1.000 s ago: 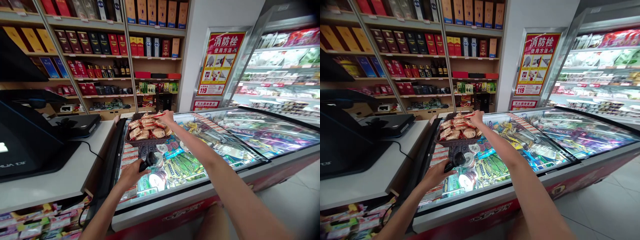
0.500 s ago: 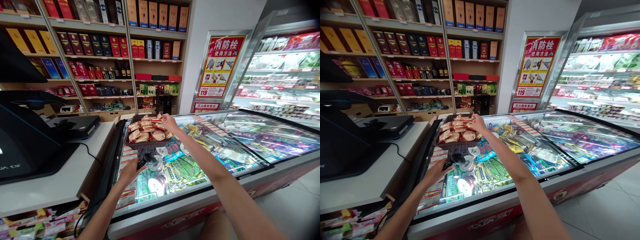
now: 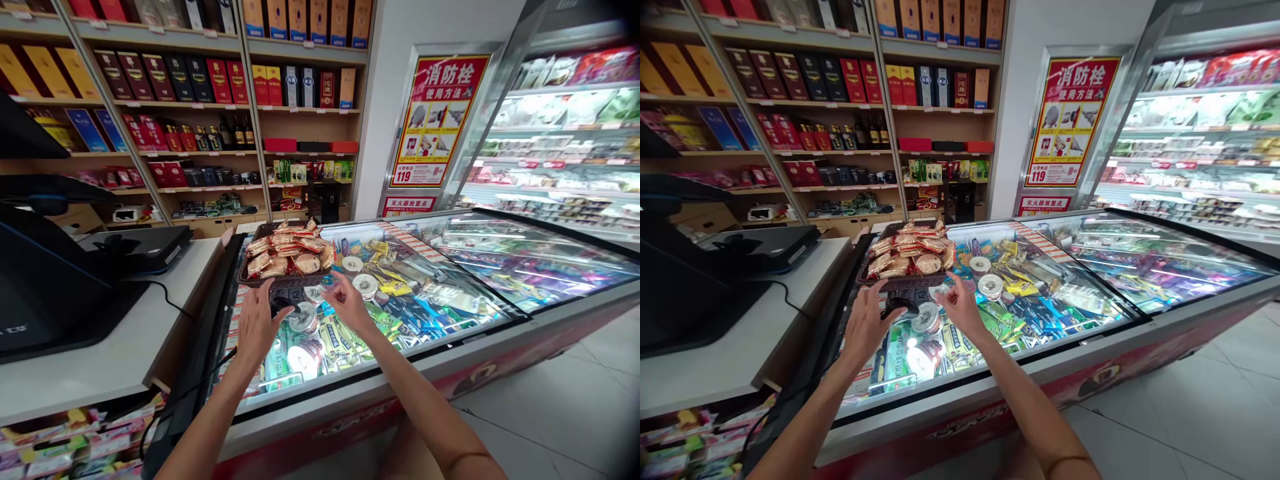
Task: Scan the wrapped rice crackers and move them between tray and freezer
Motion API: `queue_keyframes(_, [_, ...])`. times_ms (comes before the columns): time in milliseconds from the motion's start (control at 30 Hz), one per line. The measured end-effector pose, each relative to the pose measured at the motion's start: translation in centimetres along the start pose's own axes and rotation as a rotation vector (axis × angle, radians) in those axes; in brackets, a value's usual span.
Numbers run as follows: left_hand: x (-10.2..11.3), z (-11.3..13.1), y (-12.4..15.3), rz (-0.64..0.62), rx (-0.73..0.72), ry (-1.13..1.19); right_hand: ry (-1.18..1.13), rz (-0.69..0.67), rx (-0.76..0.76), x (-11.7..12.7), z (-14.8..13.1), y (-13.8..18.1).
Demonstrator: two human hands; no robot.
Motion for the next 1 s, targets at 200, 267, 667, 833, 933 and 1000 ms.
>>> queue_keyframes(200, [5.5,8.0,-1.6,-0.059,-0.256,0.497,-0.074,-0.087,0.265,1.4,-12.1,-0.1])
queue_keyframes(267, [6.3,9.6,-1.7,-0.094,-0.304,0.557,-0.098,-0.134,0.291,0.8,-13.7,-0.2])
queue_keyframes(667, [5.5,-0.8,5.3,-0.115,0.068,0.740,-0.262,-0.191,0.069,-3.5,-7.7,1.8])
queue_keyframes(833, [11.2,-19.7,19.1,0.836,0.768,0.725,-0.345,-0.079,-0.154,-3.8,-0.9,3.2])
queue_keyframes(933, [9.1,-27.3,24.2,0.883,1.053,0.699,-0.365,-0.035,-0.253,-4.5,2.1,4.5])
queue_keyframes(1000, [6.2,-30.8,25.6,0.780,1.211,0.743,-0.385,-0.039,-0.293,-5.3,2.7,5.4])
Point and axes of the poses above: each hand's wrist, its own y-axis away from the middle knuckle, its own x-axis out of the back of the hand, z = x × y, the point moved 10 cm from there along -y, towards the middle knuckle, and after that the axes turned 1 degree about -x, right-handed, at the moved point
